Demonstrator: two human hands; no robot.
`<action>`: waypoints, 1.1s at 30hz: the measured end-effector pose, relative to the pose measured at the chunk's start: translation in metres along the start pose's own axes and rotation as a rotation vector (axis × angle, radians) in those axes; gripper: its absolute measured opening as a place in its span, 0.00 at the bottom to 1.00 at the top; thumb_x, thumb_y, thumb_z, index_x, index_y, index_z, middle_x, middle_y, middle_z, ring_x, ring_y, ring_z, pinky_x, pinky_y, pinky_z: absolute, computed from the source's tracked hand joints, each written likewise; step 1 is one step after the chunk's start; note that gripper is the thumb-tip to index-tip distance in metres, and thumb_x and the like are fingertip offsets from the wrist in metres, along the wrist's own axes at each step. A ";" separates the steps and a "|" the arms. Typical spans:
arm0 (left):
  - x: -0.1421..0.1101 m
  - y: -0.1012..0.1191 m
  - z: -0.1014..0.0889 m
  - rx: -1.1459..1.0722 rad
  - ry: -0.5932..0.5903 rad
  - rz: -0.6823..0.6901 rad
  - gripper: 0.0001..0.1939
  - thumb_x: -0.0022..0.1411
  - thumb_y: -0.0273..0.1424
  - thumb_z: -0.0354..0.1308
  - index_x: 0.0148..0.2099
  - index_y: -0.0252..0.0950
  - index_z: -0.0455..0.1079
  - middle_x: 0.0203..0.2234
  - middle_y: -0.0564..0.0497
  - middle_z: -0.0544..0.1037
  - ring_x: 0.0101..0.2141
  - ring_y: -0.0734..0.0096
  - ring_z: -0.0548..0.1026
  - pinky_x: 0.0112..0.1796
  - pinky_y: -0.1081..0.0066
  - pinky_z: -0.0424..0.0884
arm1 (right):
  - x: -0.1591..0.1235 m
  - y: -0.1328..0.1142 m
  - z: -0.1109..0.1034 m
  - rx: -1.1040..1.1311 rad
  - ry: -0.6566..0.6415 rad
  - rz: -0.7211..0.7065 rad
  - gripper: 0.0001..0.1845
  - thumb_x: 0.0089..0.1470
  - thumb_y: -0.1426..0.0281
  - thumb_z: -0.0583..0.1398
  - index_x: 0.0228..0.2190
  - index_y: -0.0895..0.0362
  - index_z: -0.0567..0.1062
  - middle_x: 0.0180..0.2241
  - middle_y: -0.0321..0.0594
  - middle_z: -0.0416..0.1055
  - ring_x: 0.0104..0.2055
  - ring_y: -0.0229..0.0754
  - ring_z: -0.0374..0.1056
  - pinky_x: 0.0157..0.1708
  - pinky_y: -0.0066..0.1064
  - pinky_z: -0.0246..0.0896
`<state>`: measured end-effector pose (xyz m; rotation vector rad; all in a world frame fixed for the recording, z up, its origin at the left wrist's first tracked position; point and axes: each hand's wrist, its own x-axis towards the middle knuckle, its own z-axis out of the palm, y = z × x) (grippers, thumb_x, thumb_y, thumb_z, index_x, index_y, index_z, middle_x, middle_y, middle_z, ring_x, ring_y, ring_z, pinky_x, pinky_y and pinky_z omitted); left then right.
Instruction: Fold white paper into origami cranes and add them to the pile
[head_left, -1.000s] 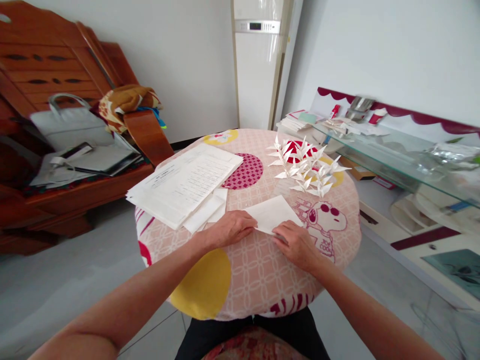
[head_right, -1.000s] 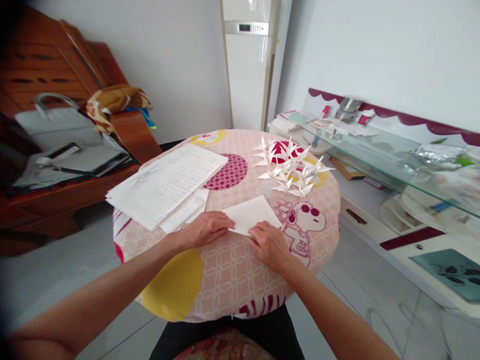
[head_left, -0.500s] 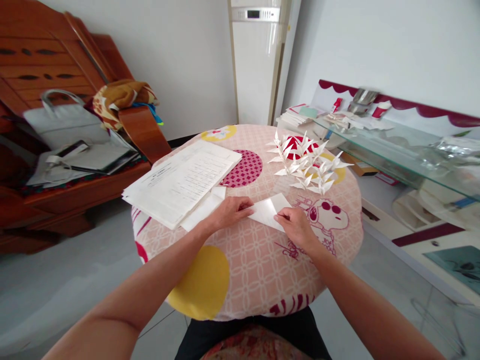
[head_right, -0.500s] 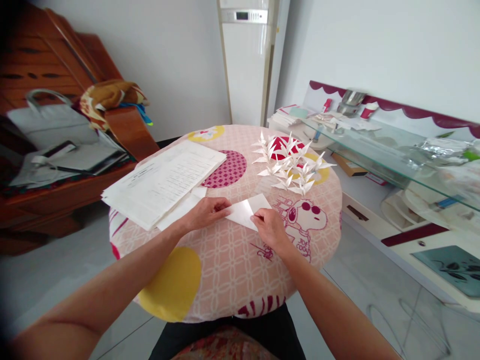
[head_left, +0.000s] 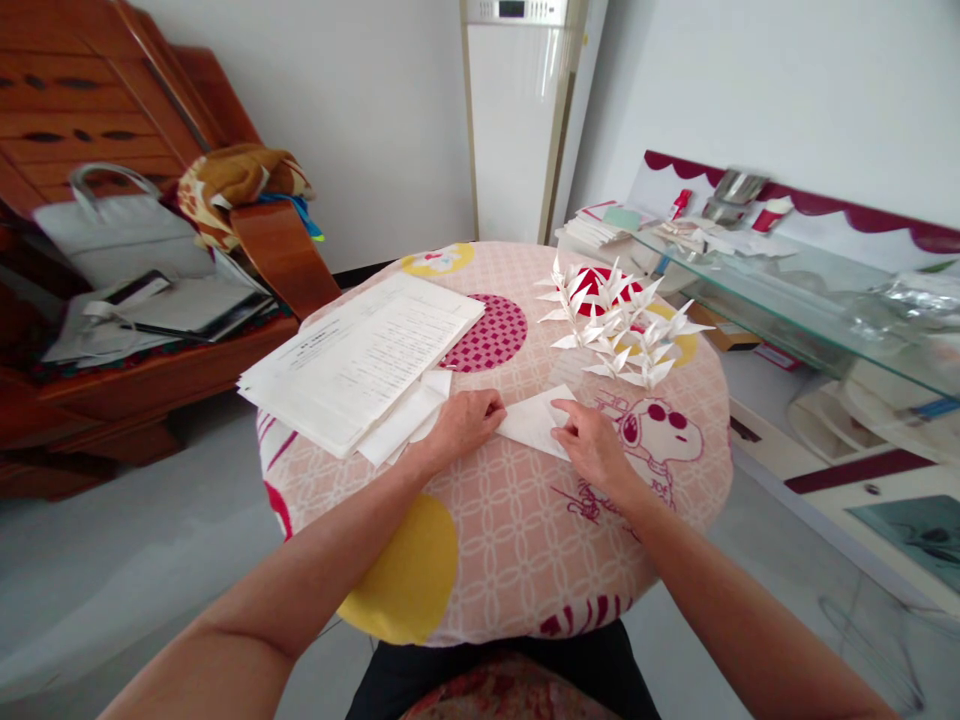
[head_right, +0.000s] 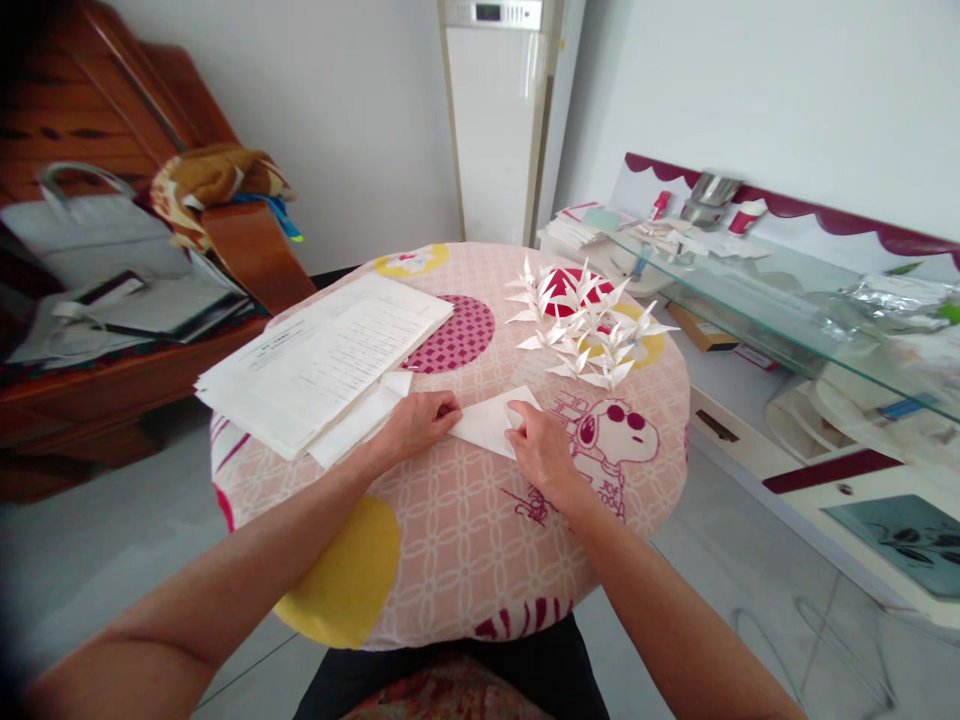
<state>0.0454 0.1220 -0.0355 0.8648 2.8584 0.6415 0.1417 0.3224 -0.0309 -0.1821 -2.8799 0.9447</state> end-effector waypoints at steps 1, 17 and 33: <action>0.000 0.001 0.000 0.012 -0.001 -0.007 0.09 0.64 0.31 0.54 0.38 0.36 0.75 0.31 0.50 0.81 0.31 0.68 0.75 0.32 0.71 0.63 | -0.001 0.001 0.001 0.005 0.003 -0.026 0.23 0.55 0.74 0.59 0.53 0.62 0.76 0.29 0.41 0.78 0.30 0.42 0.70 0.36 0.31 0.61; 0.007 0.008 -0.009 0.109 -0.054 -0.060 0.10 0.64 0.32 0.55 0.37 0.35 0.76 0.30 0.49 0.80 0.32 0.66 0.76 0.33 0.70 0.64 | 0.007 0.004 -0.003 -0.209 -0.095 -0.127 0.14 0.60 0.72 0.55 0.36 0.56 0.82 0.37 0.44 0.80 0.43 0.47 0.74 0.42 0.32 0.60; 0.009 0.006 -0.007 0.094 -0.056 -0.110 0.10 0.63 0.34 0.56 0.37 0.35 0.76 0.30 0.49 0.81 0.33 0.65 0.77 0.33 0.70 0.65 | 0.010 0.002 -0.005 -0.254 -0.118 -0.111 0.16 0.60 0.72 0.54 0.38 0.56 0.82 0.36 0.45 0.80 0.43 0.49 0.75 0.42 0.33 0.61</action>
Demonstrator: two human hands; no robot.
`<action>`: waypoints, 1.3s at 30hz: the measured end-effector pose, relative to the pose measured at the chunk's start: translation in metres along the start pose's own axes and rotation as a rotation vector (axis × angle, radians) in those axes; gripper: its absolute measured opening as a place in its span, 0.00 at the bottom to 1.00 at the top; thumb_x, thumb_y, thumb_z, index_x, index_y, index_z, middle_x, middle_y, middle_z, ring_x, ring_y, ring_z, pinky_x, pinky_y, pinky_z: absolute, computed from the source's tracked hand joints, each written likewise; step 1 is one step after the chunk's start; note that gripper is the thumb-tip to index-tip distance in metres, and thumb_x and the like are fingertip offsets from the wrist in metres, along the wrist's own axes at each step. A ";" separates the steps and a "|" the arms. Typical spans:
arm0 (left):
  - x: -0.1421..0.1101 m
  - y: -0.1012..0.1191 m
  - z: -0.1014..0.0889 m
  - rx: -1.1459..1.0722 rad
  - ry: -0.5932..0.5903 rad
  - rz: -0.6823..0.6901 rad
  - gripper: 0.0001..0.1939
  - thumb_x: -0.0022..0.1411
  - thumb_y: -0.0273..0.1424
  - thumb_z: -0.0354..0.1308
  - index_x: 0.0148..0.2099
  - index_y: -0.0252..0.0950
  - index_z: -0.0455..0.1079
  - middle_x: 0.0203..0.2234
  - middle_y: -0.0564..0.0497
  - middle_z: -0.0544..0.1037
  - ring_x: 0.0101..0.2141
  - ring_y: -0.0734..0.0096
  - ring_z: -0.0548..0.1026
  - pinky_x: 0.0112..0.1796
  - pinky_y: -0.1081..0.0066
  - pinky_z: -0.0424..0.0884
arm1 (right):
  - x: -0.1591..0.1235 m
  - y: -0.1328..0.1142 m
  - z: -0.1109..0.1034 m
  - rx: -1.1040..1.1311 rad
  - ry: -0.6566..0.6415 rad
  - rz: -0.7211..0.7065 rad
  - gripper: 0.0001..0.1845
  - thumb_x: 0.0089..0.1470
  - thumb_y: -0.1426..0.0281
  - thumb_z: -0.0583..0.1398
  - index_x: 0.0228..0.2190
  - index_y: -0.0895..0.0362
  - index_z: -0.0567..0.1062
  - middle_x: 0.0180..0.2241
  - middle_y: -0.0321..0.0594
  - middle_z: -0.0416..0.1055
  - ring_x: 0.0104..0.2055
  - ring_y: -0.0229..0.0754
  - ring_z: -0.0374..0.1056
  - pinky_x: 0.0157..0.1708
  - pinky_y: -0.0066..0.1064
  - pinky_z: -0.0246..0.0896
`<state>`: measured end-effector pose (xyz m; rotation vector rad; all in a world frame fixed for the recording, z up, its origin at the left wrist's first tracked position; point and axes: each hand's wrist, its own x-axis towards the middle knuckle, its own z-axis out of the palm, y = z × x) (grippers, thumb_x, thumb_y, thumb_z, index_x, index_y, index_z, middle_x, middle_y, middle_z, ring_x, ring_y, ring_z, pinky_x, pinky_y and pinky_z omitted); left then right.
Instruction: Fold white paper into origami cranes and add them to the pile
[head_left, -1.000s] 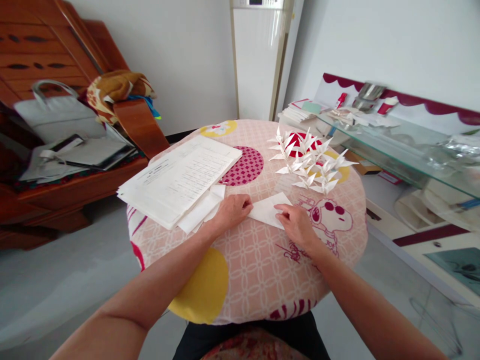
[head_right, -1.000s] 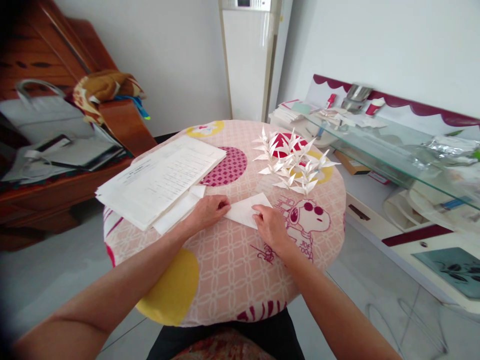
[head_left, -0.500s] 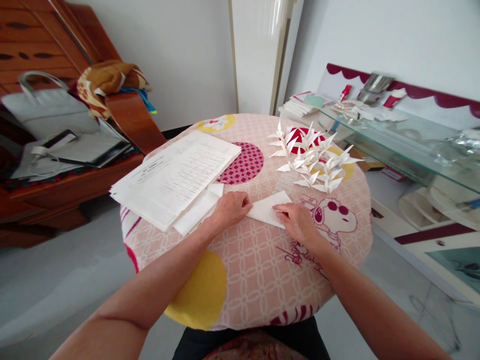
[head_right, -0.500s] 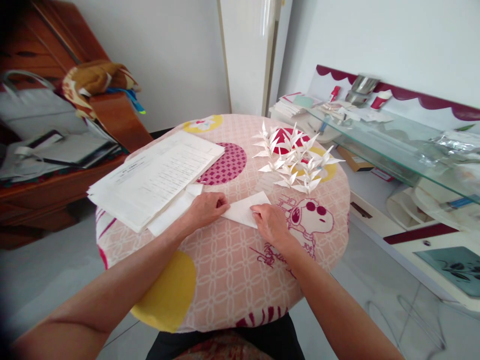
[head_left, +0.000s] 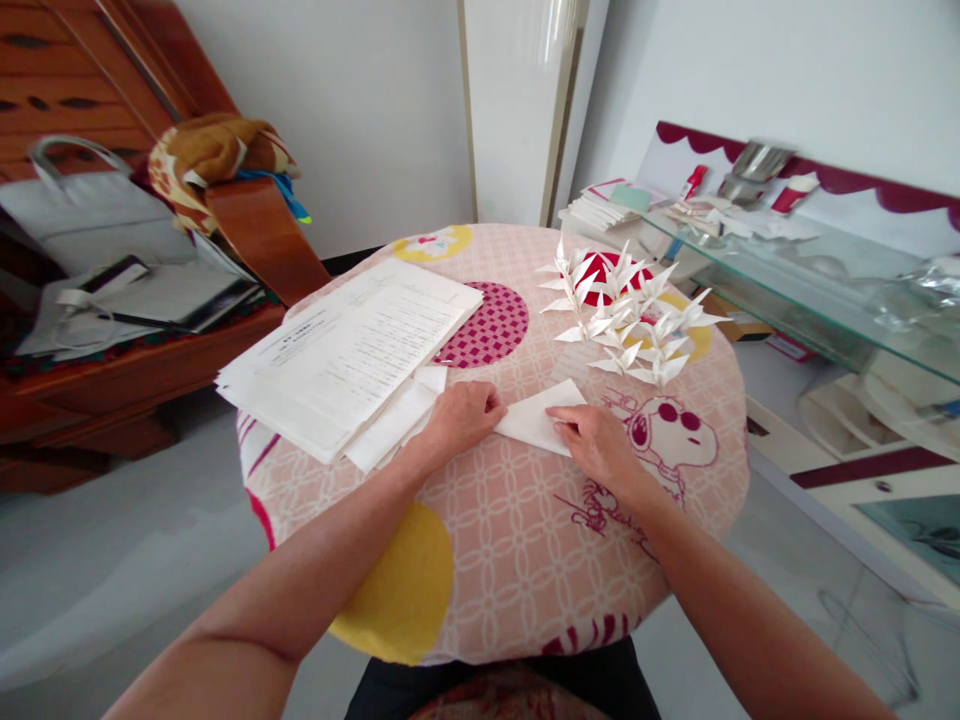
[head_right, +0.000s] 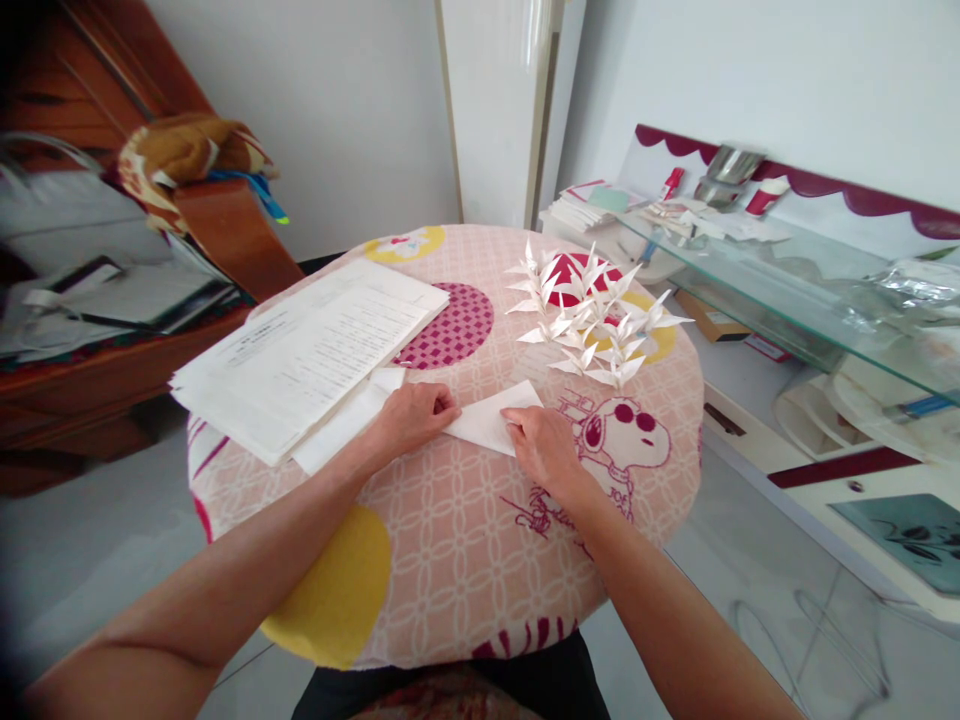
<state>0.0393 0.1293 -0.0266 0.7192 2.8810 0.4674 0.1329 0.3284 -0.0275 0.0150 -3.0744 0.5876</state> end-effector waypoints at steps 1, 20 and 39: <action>0.000 0.000 0.000 -0.001 0.004 -0.001 0.10 0.63 0.34 0.56 0.36 0.35 0.76 0.30 0.49 0.81 0.33 0.65 0.77 0.33 0.70 0.65 | 0.000 0.000 0.000 -0.010 0.000 -0.004 0.16 0.61 0.71 0.54 0.39 0.56 0.82 0.36 0.45 0.80 0.43 0.49 0.74 0.41 0.33 0.61; -0.064 0.002 0.039 0.118 0.145 0.538 0.22 0.72 0.32 0.47 0.65 0.34 0.62 0.61 0.40 0.70 0.62 0.56 0.66 0.62 0.55 0.63 | 0.001 -0.003 0.001 -0.122 -0.013 -0.033 0.17 0.61 0.72 0.54 0.42 0.56 0.82 0.37 0.47 0.81 0.38 0.47 0.75 0.37 0.32 0.59; -0.074 0.002 0.046 0.140 0.066 0.503 0.33 0.72 0.44 0.48 0.71 0.33 0.51 0.69 0.36 0.56 0.69 0.48 0.54 0.66 0.50 0.53 | -0.002 0.002 0.005 -0.045 0.019 -0.037 0.20 0.60 0.72 0.54 0.48 0.57 0.80 0.38 0.49 0.80 0.43 0.49 0.75 0.46 0.34 0.63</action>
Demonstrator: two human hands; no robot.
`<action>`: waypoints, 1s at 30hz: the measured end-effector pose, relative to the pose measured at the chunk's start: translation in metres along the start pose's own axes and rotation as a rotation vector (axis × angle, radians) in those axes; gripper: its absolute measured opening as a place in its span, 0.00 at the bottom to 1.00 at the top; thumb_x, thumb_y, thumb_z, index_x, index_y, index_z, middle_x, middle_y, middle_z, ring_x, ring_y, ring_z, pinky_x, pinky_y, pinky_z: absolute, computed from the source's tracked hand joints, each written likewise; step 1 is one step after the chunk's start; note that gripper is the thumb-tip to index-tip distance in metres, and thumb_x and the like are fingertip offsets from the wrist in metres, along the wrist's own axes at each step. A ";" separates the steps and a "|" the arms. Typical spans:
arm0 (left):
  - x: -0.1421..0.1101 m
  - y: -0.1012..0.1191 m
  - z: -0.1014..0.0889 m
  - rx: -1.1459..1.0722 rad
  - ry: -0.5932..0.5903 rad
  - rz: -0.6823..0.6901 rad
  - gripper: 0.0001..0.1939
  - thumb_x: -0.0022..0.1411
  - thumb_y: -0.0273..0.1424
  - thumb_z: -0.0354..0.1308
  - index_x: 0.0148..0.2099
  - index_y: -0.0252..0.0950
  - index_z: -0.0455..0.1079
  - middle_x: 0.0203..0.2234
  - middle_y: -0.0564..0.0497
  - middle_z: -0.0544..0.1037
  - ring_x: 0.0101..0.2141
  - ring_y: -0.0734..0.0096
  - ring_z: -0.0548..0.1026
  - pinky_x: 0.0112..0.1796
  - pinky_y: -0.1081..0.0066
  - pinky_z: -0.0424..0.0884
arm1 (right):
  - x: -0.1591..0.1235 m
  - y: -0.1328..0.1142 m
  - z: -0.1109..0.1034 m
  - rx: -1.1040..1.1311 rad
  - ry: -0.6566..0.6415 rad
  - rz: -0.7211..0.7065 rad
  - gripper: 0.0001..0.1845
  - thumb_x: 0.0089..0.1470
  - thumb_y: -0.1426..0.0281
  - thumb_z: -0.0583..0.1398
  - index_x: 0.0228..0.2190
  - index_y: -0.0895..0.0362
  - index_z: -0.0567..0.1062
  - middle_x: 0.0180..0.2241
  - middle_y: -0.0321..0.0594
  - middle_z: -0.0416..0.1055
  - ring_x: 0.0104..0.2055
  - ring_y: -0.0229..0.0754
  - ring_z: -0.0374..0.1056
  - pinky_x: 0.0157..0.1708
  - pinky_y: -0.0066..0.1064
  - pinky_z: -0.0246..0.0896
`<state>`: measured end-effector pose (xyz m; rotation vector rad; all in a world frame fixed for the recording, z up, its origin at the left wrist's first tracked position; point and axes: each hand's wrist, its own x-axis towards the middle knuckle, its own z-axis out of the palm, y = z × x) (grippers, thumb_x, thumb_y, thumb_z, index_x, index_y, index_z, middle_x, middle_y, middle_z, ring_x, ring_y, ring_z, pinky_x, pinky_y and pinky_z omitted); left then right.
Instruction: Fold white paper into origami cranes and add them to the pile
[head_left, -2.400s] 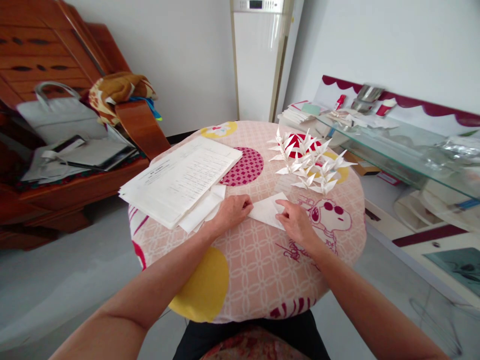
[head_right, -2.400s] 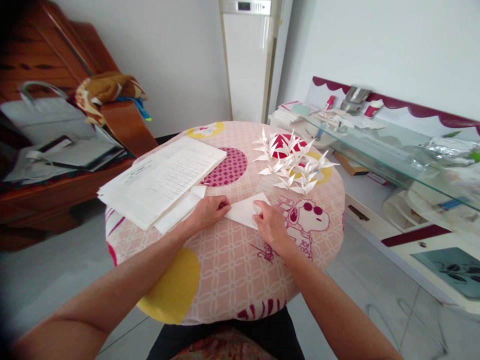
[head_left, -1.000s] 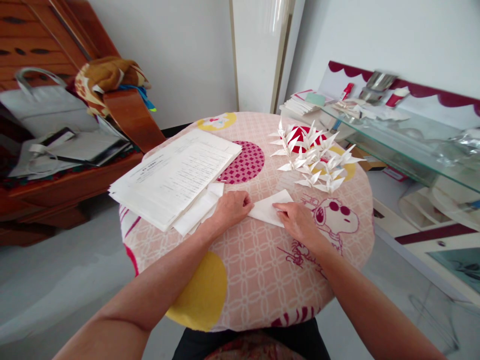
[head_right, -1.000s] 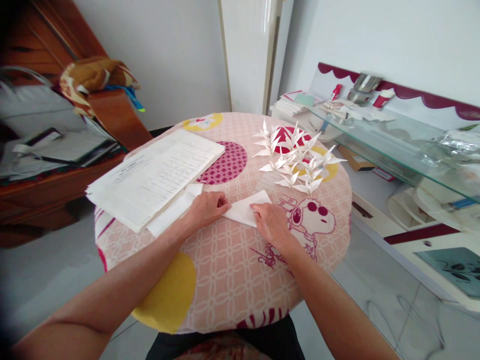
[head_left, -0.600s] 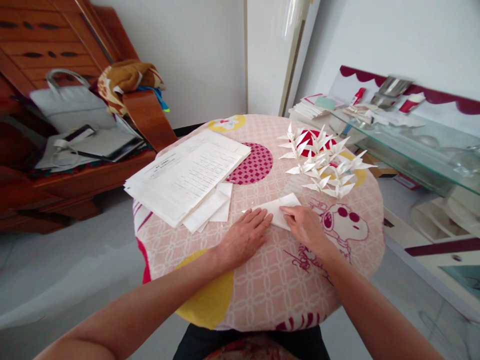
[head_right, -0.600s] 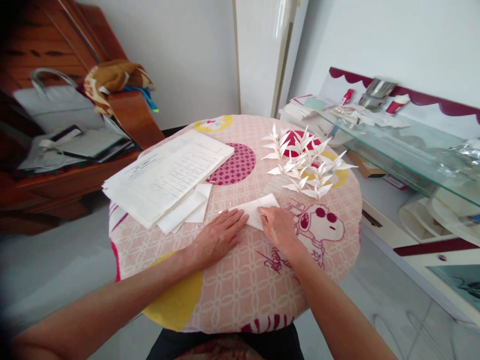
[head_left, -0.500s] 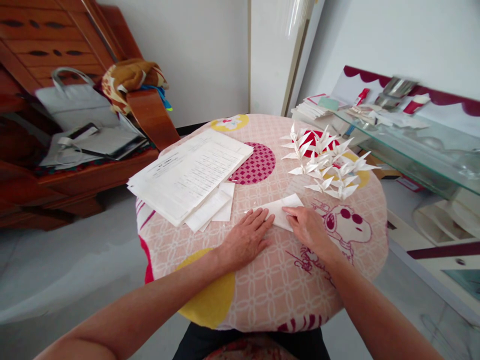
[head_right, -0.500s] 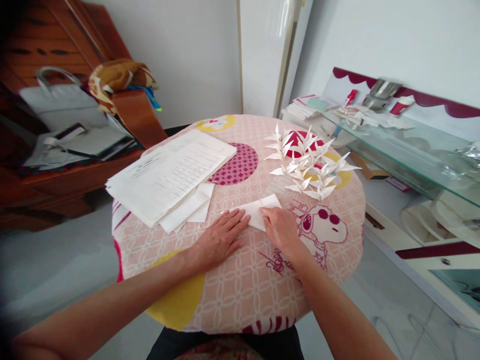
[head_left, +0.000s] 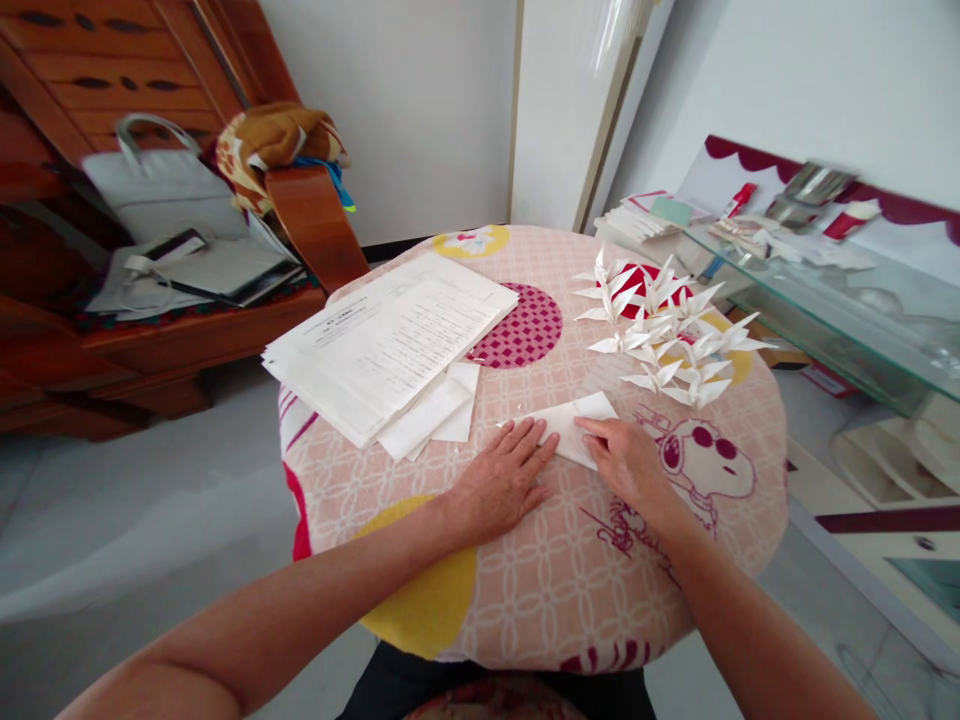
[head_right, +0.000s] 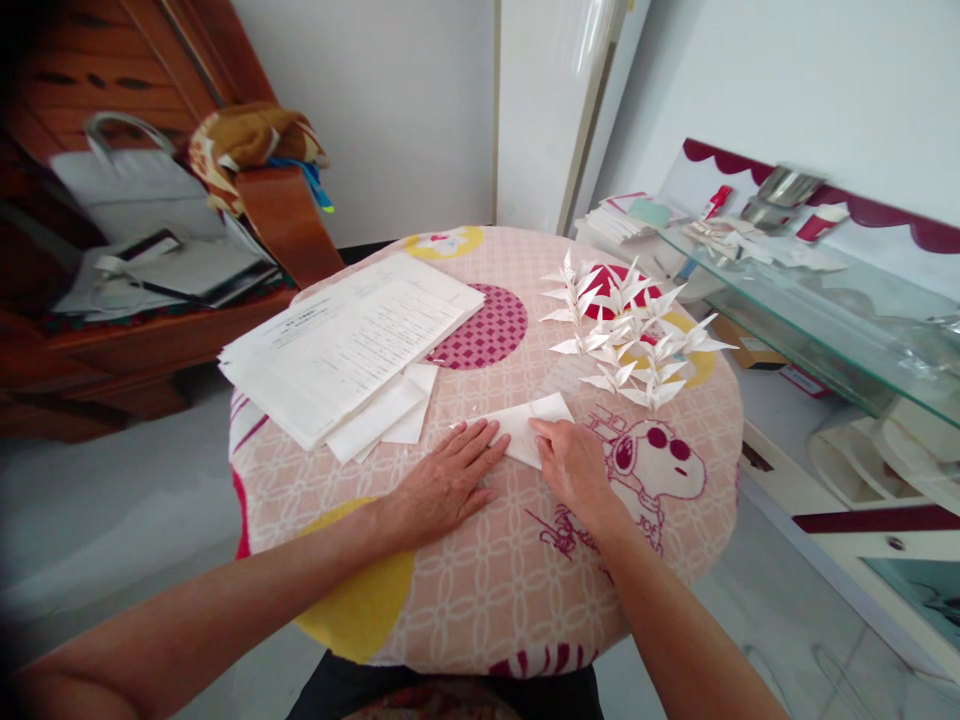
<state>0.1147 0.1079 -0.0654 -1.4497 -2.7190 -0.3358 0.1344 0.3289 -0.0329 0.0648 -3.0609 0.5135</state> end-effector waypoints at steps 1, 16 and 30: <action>0.000 0.000 0.000 -0.006 -0.001 0.000 0.33 0.72 0.44 0.48 0.71 0.32 0.52 0.69 0.35 0.56 0.69 0.48 0.54 0.66 0.49 0.52 | 0.000 0.000 0.000 0.000 -0.002 0.001 0.20 0.60 0.72 0.54 0.48 0.57 0.80 0.38 0.49 0.80 0.43 0.49 0.75 0.46 0.35 0.63; 0.000 -0.003 0.001 -0.029 0.001 0.020 0.33 0.71 0.44 0.48 0.71 0.34 0.52 0.68 0.35 0.57 0.68 0.48 0.54 0.65 0.49 0.51 | 0.001 0.001 0.000 0.014 -0.007 0.016 0.21 0.60 0.73 0.54 0.49 0.58 0.80 0.41 0.50 0.81 0.45 0.50 0.75 0.47 0.35 0.64; 0.007 -0.008 0.000 0.030 -0.056 0.021 0.31 0.72 0.44 0.46 0.71 0.36 0.53 0.67 0.35 0.59 0.68 0.49 0.56 0.65 0.50 0.51 | 0.002 -0.006 -0.014 0.016 -0.010 0.059 0.19 0.55 0.75 0.57 0.45 0.59 0.82 0.39 0.49 0.81 0.39 0.46 0.75 0.41 0.31 0.63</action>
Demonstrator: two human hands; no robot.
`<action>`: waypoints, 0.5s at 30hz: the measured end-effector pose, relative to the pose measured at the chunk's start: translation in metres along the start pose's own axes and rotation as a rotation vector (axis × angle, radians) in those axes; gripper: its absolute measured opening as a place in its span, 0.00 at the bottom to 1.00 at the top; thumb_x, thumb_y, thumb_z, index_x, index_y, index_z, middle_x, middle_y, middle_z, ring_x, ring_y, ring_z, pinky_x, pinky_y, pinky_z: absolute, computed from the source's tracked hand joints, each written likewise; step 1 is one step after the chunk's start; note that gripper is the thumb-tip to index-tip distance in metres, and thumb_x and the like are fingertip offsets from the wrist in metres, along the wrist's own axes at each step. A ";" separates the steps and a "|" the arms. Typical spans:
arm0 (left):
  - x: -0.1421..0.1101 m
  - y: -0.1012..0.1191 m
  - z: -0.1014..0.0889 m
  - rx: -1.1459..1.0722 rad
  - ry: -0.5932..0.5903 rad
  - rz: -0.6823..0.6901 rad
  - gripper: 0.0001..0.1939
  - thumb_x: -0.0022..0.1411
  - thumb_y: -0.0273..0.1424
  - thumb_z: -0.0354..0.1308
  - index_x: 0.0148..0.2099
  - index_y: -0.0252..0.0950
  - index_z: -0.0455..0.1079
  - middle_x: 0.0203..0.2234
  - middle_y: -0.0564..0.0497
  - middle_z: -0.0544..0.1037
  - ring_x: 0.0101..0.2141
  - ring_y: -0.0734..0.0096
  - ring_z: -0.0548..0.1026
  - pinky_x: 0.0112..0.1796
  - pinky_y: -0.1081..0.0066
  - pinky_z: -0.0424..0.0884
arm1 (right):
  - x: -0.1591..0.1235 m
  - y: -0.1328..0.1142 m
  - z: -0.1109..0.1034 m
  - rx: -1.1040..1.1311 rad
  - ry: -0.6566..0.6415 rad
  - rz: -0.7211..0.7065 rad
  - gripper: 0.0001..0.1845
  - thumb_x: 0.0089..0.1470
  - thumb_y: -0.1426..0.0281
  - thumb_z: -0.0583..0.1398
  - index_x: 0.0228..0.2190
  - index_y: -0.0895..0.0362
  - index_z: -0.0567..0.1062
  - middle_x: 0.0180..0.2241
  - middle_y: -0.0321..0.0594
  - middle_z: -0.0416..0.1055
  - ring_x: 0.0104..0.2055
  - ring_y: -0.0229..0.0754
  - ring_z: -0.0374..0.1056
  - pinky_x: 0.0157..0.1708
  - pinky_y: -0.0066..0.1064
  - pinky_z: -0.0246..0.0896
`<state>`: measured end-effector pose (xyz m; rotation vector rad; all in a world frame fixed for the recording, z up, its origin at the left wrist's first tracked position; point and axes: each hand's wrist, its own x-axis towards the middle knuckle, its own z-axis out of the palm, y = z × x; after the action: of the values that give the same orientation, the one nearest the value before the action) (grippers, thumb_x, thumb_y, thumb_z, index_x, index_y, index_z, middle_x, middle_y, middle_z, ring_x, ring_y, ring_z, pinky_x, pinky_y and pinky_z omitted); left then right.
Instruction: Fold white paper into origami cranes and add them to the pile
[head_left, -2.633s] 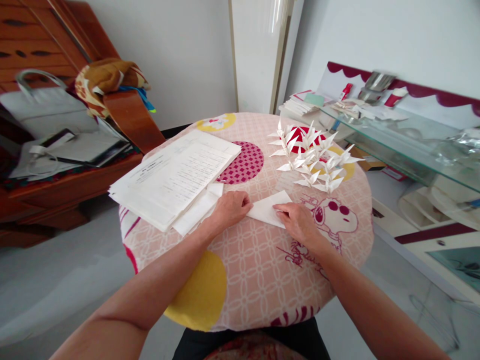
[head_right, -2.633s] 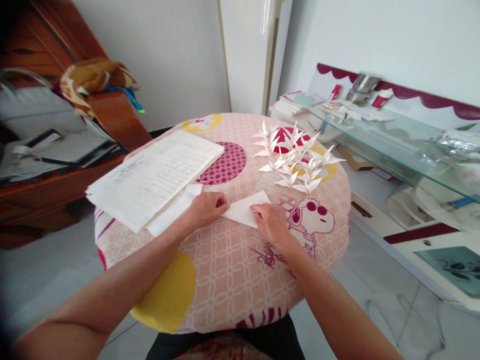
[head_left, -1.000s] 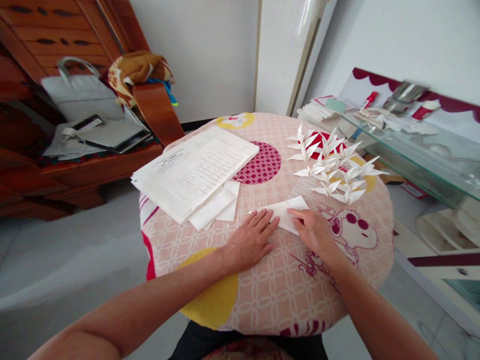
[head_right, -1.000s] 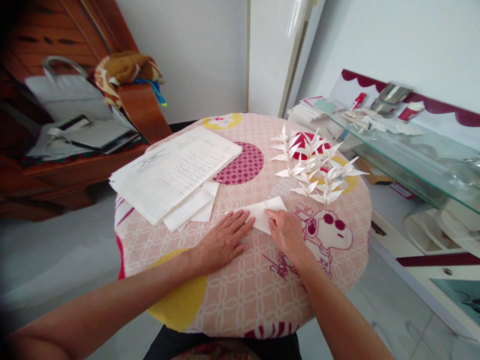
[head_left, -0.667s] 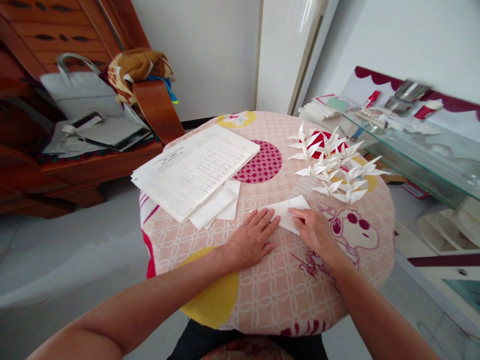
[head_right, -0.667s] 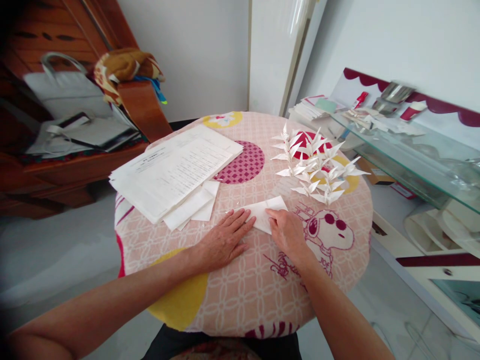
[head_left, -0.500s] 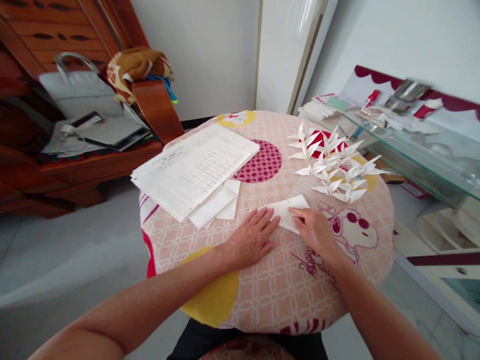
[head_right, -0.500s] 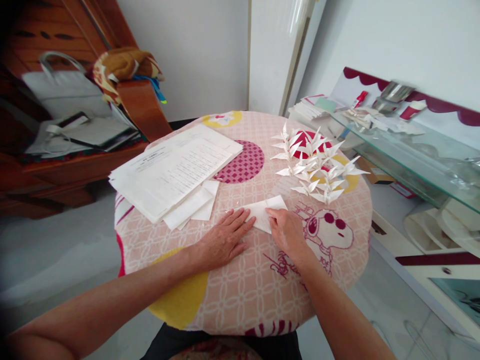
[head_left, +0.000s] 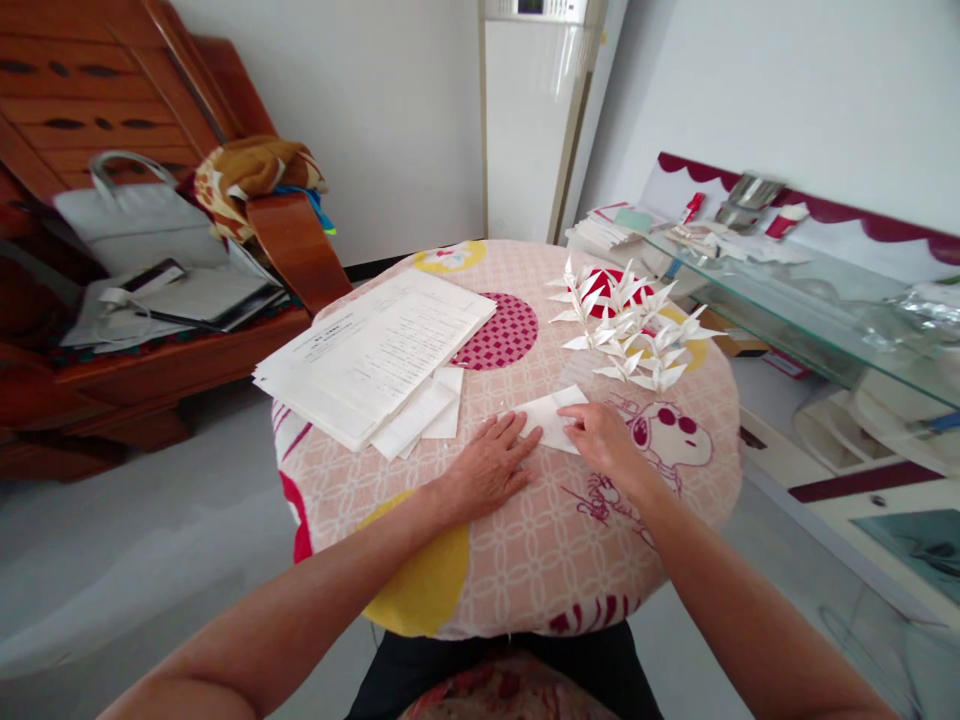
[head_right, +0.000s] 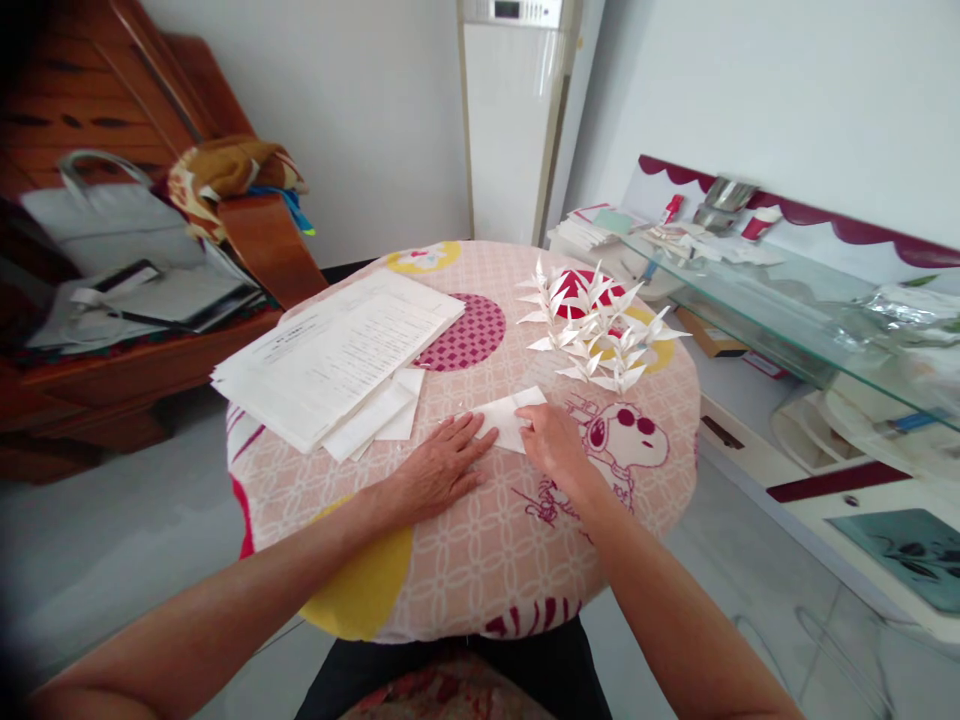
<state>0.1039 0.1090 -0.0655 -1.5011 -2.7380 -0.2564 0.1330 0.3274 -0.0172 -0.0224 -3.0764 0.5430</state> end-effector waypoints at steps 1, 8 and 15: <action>0.000 0.000 0.000 0.003 0.003 0.000 0.31 0.72 0.44 0.46 0.71 0.36 0.53 0.67 0.35 0.59 0.68 0.49 0.56 0.65 0.50 0.51 | -0.001 -0.002 -0.003 -0.009 0.016 0.022 0.19 0.53 0.76 0.58 0.44 0.60 0.82 0.38 0.49 0.81 0.39 0.46 0.75 0.41 0.32 0.63; 0.000 -0.003 0.003 0.016 0.027 0.021 0.31 0.73 0.45 0.44 0.71 0.35 0.54 0.67 0.33 0.60 0.67 0.48 0.57 0.64 0.49 0.53 | -0.001 -0.031 -0.004 0.082 -0.002 0.028 0.12 0.53 0.76 0.58 0.31 0.58 0.83 0.32 0.44 0.80 0.34 0.42 0.73 0.35 0.29 0.59; 0.000 -0.002 0.001 0.021 0.030 0.011 0.31 0.72 0.44 0.46 0.71 0.34 0.55 0.67 0.33 0.58 0.68 0.46 0.56 0.64 0.48 0.54 | 0.007 -0.033 0.007 0.112 -0.118 0.149 0.10 0.52 0.75 0.58 0.31 0.58 0.82 0.32 0.44 0.80 0.35 0.41 0.73 0.33 0.28 0.58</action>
<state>0.1023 0.1077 -0.0672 -1.4947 -2.6998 -0.2468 0.1259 0.2945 -0.0122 -0.2280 -3.1697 0.7492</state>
